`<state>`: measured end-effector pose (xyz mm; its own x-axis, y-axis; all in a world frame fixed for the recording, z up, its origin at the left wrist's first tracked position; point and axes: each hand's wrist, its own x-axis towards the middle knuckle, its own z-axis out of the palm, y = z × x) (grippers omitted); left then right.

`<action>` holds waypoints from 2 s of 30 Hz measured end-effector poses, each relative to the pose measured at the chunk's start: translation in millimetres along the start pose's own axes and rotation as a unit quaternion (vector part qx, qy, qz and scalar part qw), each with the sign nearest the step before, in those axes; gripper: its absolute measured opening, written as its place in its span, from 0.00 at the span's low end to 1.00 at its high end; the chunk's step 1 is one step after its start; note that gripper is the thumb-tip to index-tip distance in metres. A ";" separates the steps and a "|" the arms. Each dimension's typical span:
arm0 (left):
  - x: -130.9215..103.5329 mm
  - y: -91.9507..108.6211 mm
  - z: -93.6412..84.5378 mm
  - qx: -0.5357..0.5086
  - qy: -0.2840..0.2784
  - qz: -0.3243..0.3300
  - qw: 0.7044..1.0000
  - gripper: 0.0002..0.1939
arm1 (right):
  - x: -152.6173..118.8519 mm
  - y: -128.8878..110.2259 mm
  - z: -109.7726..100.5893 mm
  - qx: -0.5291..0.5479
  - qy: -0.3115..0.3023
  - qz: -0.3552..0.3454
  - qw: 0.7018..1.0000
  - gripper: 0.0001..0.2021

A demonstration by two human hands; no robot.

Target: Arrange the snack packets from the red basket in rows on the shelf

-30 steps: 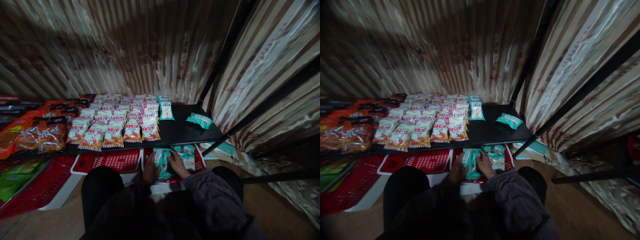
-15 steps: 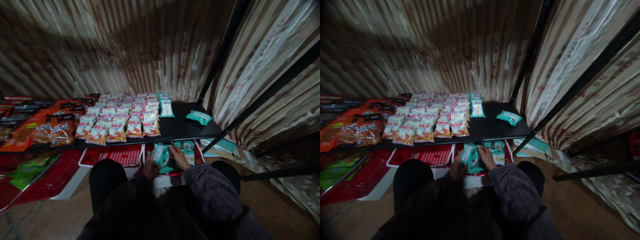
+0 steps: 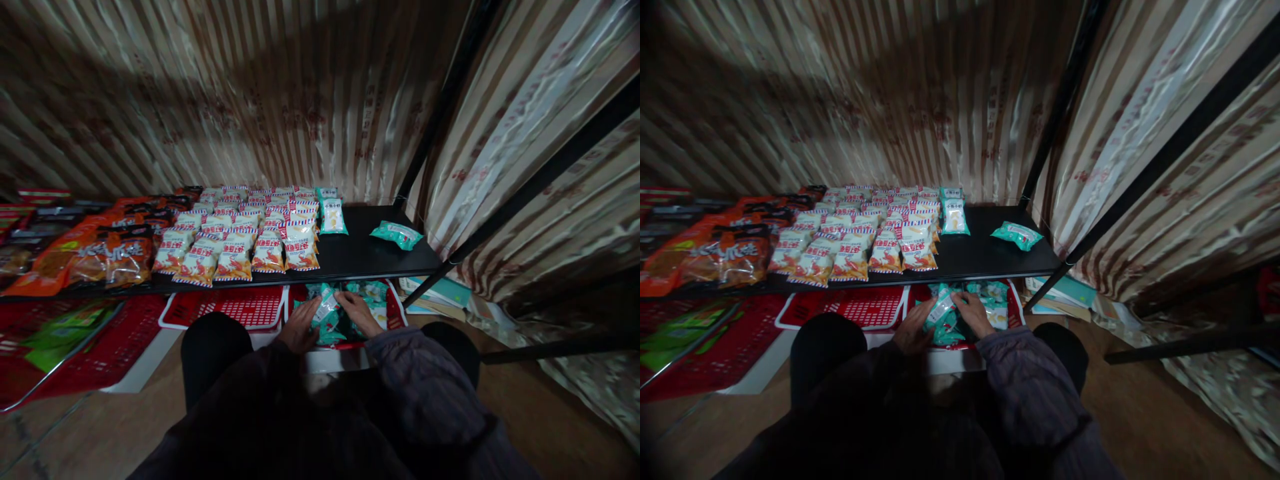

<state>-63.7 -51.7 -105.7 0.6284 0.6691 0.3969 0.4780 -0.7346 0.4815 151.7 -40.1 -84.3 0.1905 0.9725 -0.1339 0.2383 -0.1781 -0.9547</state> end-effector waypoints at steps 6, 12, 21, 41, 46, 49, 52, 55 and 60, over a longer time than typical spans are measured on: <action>-0.2 -3.4 2.8 -0.018 -0.001 0.002 1.000 0.35 | 2.8 6.3 1.9 0.027 -0.002 0.011 1.000 0.21; -5.7 -9.3 10.5 -0.057 0.033 -0.127 0.990 0.34 | 4.2 7.6 3.9 0.045 0.019 0.011 0.999 0.20; -3.9 -14.8 20.3 -0.130 0.063 -0.267 0.953 0.17 | -1.3 -0.3 -1.3 -0.029 0.022 -0.062 0.997 0.15; 38.6 39.6 -23.4 -0.549 0.179 -0.376 0.725 0.29 | -10.9 -21.1 -15.3 0.238 0.055 0.032 0.969 0.18; 53.5 54.3 -33.5 -0.578 0.219 -0.372 0.693 0.29 | -17.7 -23.5 -15.5 0.281 0.030 0.086 0.955 0.17; 61.8 52.0 -50.1 -0.545 0.217 -0.368 0.722 0.27 | -15.7 -30.4 -26.9 0.243 0.000 0.094 0.965 0.17; 73.0 45.6 -73.2 -0.531 0.197 -0.352 0.745 0.25 | -9.0 -39.0 -41.5 0.252 0.014 0.066 0.965 0.20; 85.0 38.5 -89.0 -0.459 0.122 -0.319 0.820 0.22 | -4.0 -46.0 -49.5 0.260 0.000 0.051 0.964 0.24; 100.3 31.3 -86.1 -0.368 -0.007 -0.290 0.883 0.19 | -7.8 -52.5 -47.3 0.233 -0.120 0.023 0.965 0.27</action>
<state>-38.6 2.2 16.5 0.4190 0.9034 -0.0907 0.1962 0.0075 0.9805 182.7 -45.4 -20.6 -0.0477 0.9818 -0.1840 -0.2308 -0.1900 -0.9543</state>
